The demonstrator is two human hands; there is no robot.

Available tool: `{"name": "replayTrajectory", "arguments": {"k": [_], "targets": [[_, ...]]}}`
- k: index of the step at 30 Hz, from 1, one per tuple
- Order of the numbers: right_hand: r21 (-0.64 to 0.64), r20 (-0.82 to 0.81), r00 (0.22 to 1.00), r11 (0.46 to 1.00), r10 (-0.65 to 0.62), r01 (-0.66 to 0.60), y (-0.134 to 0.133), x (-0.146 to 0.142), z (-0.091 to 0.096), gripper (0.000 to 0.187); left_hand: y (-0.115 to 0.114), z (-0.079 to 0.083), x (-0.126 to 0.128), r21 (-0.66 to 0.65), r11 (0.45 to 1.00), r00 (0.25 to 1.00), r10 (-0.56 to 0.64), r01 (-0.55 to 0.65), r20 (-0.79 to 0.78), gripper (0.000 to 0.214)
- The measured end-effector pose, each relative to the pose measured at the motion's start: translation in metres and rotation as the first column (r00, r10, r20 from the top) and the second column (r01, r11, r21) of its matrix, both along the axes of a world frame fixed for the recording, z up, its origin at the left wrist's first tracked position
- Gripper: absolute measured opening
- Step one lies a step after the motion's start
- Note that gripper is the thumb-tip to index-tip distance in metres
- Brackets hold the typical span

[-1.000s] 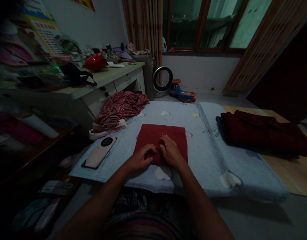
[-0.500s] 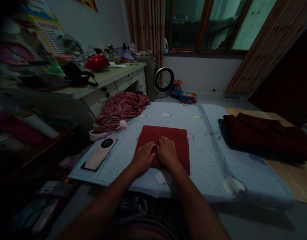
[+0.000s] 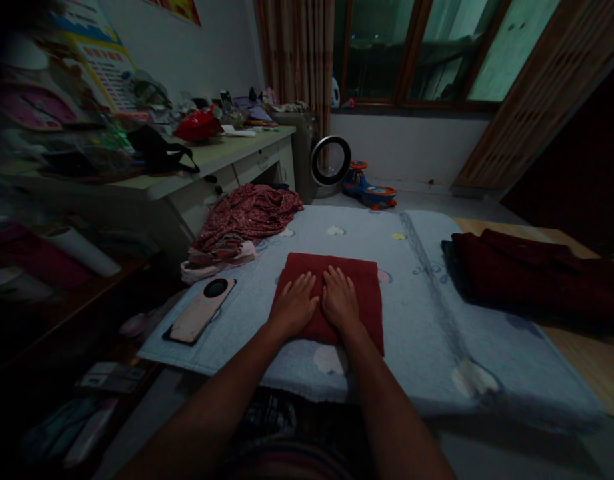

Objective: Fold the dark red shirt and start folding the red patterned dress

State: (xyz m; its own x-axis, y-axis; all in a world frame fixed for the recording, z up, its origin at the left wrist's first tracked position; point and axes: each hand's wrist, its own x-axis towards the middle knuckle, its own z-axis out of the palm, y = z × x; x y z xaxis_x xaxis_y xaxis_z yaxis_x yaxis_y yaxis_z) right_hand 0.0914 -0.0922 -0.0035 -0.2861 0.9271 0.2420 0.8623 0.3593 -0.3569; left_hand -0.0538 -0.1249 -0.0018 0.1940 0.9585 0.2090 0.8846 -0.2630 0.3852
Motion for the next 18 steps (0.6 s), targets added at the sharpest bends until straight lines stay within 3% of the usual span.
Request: {"name": "replayTrajectory", "arguments": {"k": [10, 13, 18], "targets": [[-0.008, 0.02, 1.0, 1.0, -0.003, 0.003, -0.001, 0.0, 0.002, 0.048, -0.003, 0.007, -0.02, -0.206, 0.957, 0.959, 0.151, -0.202, -0.241, 0.089], [-0.01, 0.021, 1.0, 1.0, -0.002, 0.002, -0.002, -0.001, 0.004, 0.049, -0.002, 0.01, -0.024, -0.224, 0.953, 0.956, 0.147, -0.206, -0.254, 0.083], [-0.013, 0.04, 0.999, 1.0, -0.018, 0.019, -0.002, -0.002, 0.004, 0.049, 0.013, 0.02, -0.017, -0.054, 0.968, 0.948, 0.228, -0.245, -0.225, 0.052]]}}
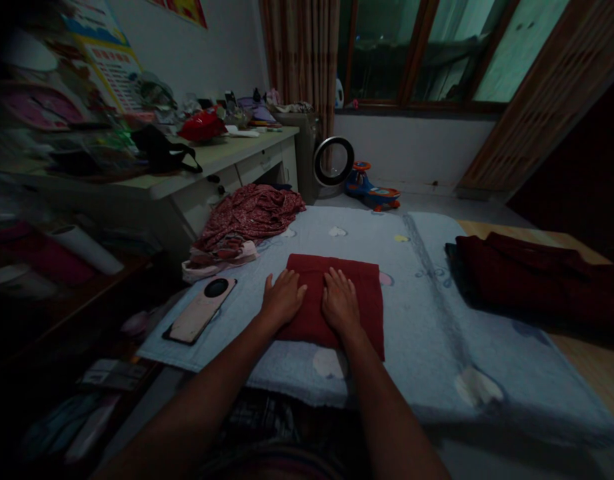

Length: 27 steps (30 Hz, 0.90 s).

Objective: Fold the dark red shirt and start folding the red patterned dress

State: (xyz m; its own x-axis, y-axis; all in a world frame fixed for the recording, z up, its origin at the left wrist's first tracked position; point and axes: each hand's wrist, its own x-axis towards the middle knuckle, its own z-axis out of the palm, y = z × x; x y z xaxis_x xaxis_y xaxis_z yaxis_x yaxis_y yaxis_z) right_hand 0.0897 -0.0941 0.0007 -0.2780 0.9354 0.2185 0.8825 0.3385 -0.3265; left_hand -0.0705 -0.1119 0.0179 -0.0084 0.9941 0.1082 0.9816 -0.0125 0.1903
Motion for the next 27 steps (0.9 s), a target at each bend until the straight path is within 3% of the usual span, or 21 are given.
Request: {"name": "replayTrajectory", "arguments": {"k": [2, 5, 13, 19, 27], "targets": [[-0.003, 0.01, 1.0, 1.0, 0.001, -0.001, 0.001, 0.0, -0.001, 0.05, 0.011, 0.002, 0.008, 0.045, 0.996, 0.997, -0.074, 0.073, 0.016, 0.05], [-0.015, 0.016, 1.0, 1.0, -0.002, 0.002, 0.002, 0.0, -0.002, 0.05, 0.026, 0.0, 0.02, 0.009, 0.982, 0.981, -0.189, 0.189, 0.054, 0.052], [-0.017, 0.012, 1.0, 1.0, 0.008, -0.008, 0.004, 0.001, -0.004, 0.049, 0.048, -0.014, 0.024, -0.106, 0.98, 0.985, -0.16, 0.167, 0.069, 0.062], [-0.016, -0.01, 1.0, 1.0, 0.0, 0.0, 0.004, 0.0, -0.004, 0.053, 0.059, -0.017, 0.019, -0.076, 0.994, 0.995, -0.071, 0.076, 0.072, 0.06], [-0.018, -0.046, 0.999, 1.0, -0.017, 0.016, 0.005, -0.001, -0.006, 0.057, 0.074, -0.019, 0.002, -0.081, 0.98, 0.979, 0.19, -0.184, 0.069, 0.059]]}}
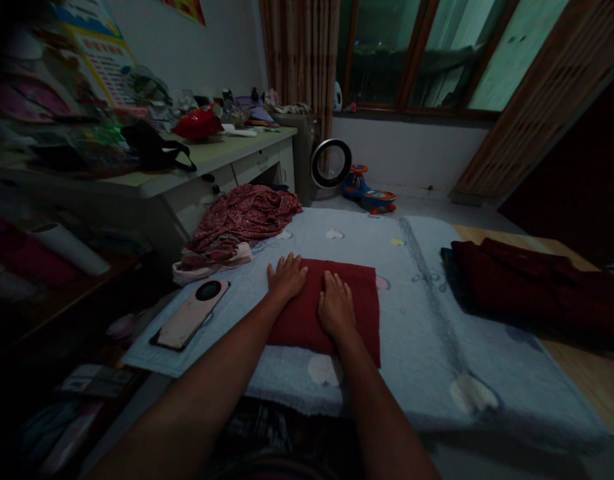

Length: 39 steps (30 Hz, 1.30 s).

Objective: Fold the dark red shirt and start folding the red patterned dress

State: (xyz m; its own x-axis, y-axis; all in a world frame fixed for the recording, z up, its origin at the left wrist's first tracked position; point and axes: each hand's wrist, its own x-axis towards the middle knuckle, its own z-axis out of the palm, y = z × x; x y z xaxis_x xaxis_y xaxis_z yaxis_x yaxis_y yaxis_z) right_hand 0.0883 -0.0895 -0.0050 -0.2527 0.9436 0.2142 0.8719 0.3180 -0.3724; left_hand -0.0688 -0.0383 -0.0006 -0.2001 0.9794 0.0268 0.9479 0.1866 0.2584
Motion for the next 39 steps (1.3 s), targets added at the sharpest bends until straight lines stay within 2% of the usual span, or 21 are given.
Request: {"name": "replayTrajectory", "arguments": {"k": [3, 5, 8, 12, 14, 16, 19, 22, 25, 30, 35, 39], "targets": [[0.03, -0.02, 0.999, 0.999, -0.033, 0.034, 0.0, -0.001, -0.001, 0.06, 0.002, 0.008, -0.005, 0.044, 0.996, 0.996, 0.077, -0.075, -0.037, 0.06], [0.049, -0.036, 0.997, 0.996, -0.073, 0.075, -0.001, -0.002, -0.001, 0.062, -0.002, 0.015, 0.0, 0.137, 0.989, 0.995, 0.068, -0.057, -0.076, 0.057], [0.045, -0.06, 0.991, 0.992, -0.116, 0.118, -0.002, -0.004, -0.002, 0.065, -0.013, 0.022, 0.017, 0.227, 0.968, 0.993, -0.093, 0.108, -0.077, 0.053], [0.025, -0.16, 0.983, 0.995, -0.092, 0.098, -0.001, 0.0, -0.005, 0.064, -0.027, 0.017, 0.039, 0.124, 0.903, 0.906, -0.419, 0.411, 0.051, 0.05], [0.011, -0.251, 0.967, 0.999, -0.046, 0.05, 0.003, 0.007, -0.007, 0.065, -0.03, 0.011, 0.042, 0.077, 0.883, 0.878, -0.468, 0.462, 0.103, 0.05], [-0.024, -0.343, 0.939, 1.0, -0.009, 0.001, 0.01, 0.015, -0.006, 0.067, -0.031, 0.007, 0.042, 0.069, 0.886, 0.877, -0.464, 0.459, 0.123, 0.051], [-0.09, -0.384, 0.923, 0.995, -0.001, -0.037, 0.022, 0.026, -0.002, 0.061, -0.031, 0.006, 0.04, 0.075, 0.881, 0.875, -0.473, 0.467, 0.105, 0.053], [-0.124, -0.276, 0.961, 0.99, 0.027, -0.063, 0.032, 0.032, 0.004, 0.052, -0.03, 0.007, 0.041, 0.054, 0.872, 0.871, -0.489, 0.486, 0.057, 0.054], [-0.135, -0.112, 0.993, 0.99, 0.033, -0.048, 0.039, 0.035, 0.008, 0.053, -0.03, 0.006, 0.044, 0.041, 0.874, 0.874, -0.486, 0.485, 0.026, 0.054], [-0.052, 0.16, 0.986, 0.998, -0.038, 0.047, 0.049, 0.05, 0.006, 0.054, -0.029, 0.002, 0.048, 0.061, 0.885, 0.887, -0.461, 0.461, -0.005, 0.055], [-0.068, 0.221, 0.954, 0.972, -0.204, 0.224, 0.055, 0.075, -0.002, 0.056, -0.031, 0.005, 0.048, 0.051, 0.89, 0.892, -0.453, 0.453, -0.01, 0.055], [-0.084, 0.228, 0.932, 0.948, -0.282, 0.307, 0.053, 0.095, -0.002, 0.058, -0.032, 0.008, 0.048, 0.034, 0.892, 0.893, -0.451, 0.45, -0.002, 0.055]]}}
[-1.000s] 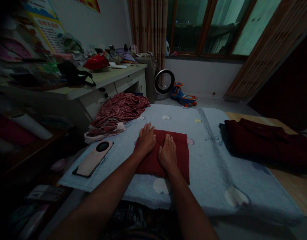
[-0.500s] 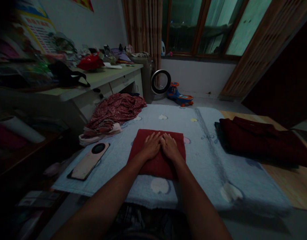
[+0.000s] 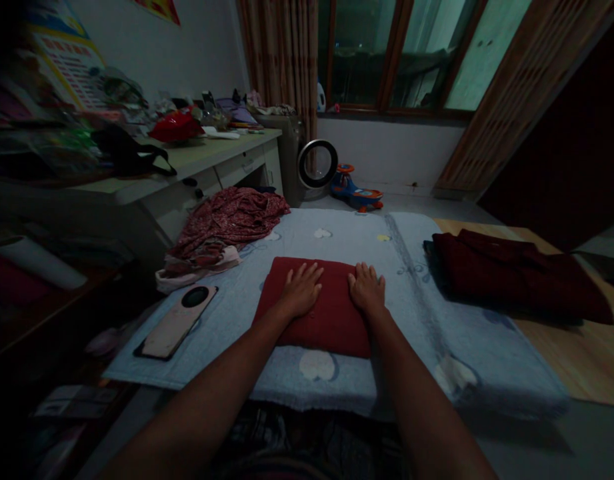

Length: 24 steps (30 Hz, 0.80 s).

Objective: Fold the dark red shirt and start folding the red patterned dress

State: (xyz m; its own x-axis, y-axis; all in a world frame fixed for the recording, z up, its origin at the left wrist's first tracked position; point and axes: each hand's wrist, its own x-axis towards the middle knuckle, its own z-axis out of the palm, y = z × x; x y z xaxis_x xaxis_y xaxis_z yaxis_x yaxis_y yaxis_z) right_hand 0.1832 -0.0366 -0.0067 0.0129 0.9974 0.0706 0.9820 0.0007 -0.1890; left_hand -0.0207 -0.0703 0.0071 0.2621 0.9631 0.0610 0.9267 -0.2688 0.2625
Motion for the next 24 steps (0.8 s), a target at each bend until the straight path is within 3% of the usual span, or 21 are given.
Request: {"name": "replayTrajectory", "arguments": {"k": [4, 9, 16, 20, 24], "targets": [[0.102, -0.019, 1.0, 0.995, 0.002, 0.0, -0.012, -0.001, 0.009, 0.056, -0.001, 0.0, 0.001, 0.003, 1.0, 1.0, 0.011, -0.011, 0.0, 0.054], [0.173, -0.077, 0.959, 0.951, 0.271, -0.255, -0.043, -0.036, 0.008, 0.052, -0.001, -0.002, 0.0, 0.015, 1.0, 1.0, 0.007, -0.007, -0.003, 0.054], [0.17, -0.033, 0.963, 0.951, 0.267, -0.258, -0.059, -0.05, -0.001, 0.05, -0.004, 0.004, 0.0, 0.011, 1.0, 1.0, 0.019, -0.019, -0.003, 0.053], [0.173, -0.02, 0.965, 0.952, 0.26, -0.253, -0.057, -0.049, -0.001, 0.05, -0.024, 0.006, 0.005, -0.037, 0.999, 0.999, 0.006, -0.004, 0.033, 0.053], [0.185, -0.01, 0.967, 0.951, 0.254, -0.248, -0.058, -0.051, -0.002, 0.049, -0.045, 0.001, 0.013, 0.066, 0.997, 0.999, 0.044, -0.046, 0.021, 0.053]]}}
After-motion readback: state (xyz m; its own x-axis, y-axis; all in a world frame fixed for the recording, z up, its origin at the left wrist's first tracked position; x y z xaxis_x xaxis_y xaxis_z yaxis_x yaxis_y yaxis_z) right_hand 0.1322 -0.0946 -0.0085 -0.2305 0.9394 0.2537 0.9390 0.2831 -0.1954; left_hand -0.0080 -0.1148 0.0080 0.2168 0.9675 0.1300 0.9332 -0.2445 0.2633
